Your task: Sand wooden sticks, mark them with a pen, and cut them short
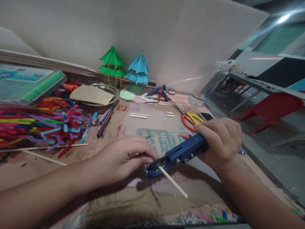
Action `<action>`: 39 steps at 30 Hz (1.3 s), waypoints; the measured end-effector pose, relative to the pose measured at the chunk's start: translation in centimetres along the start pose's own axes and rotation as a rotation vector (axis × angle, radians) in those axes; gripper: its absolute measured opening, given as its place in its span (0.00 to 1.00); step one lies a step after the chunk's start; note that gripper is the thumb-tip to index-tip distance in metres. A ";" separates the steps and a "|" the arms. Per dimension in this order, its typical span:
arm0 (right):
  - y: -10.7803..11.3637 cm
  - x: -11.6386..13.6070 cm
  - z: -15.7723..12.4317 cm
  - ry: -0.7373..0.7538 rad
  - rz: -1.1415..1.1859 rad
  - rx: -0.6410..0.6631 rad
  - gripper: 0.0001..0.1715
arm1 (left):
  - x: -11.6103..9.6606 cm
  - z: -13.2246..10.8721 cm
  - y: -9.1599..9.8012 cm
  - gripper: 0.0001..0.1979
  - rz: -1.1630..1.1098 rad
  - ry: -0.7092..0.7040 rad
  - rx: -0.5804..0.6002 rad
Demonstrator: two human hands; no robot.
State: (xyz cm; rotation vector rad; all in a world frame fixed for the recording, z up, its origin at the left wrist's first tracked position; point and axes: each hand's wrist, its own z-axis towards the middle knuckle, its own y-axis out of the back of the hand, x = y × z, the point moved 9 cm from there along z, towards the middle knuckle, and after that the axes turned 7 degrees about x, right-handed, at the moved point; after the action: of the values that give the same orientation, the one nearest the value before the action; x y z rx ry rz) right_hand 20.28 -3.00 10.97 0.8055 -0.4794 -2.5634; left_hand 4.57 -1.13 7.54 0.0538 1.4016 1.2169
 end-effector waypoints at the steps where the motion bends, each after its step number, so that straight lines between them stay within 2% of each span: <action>1: 0.0 0.0 0.0 0.003 0.003 -0.002 0.11 | 0.0 0.0 0.0 0.10 -0.003 0.002 0.002; 15: 0.4 0.0 -0.2 0.035 0.000 -0.014 0.14 | -0.5 0.1 -0.1 0.09 -0.048 -0.033 0.001; 24: 0.9 0.4 0.2 0.126 -0.003 0.007 0.10 | -0.5 0.3 -0.8 0.10 -0.077 0.016 0.061; 31: 0.9 0.5 0.2 0.133 0.032 0.030 0.12 | -0.7 0.2 -1.1 0.09 -0.079 -0.027 0.069; 39: 0.5 0.4 0.4 0.124 0.097 0.058 0.11 | -0.5 0.2 -1.5 0.11 -0.092 0.002 0.085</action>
State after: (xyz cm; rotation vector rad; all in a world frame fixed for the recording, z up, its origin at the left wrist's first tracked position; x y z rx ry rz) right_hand 19.83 -3.56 11.31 0.9322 -0.5420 -2.4041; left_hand 5.77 -1.99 6.99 0.0461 1.4420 1.0817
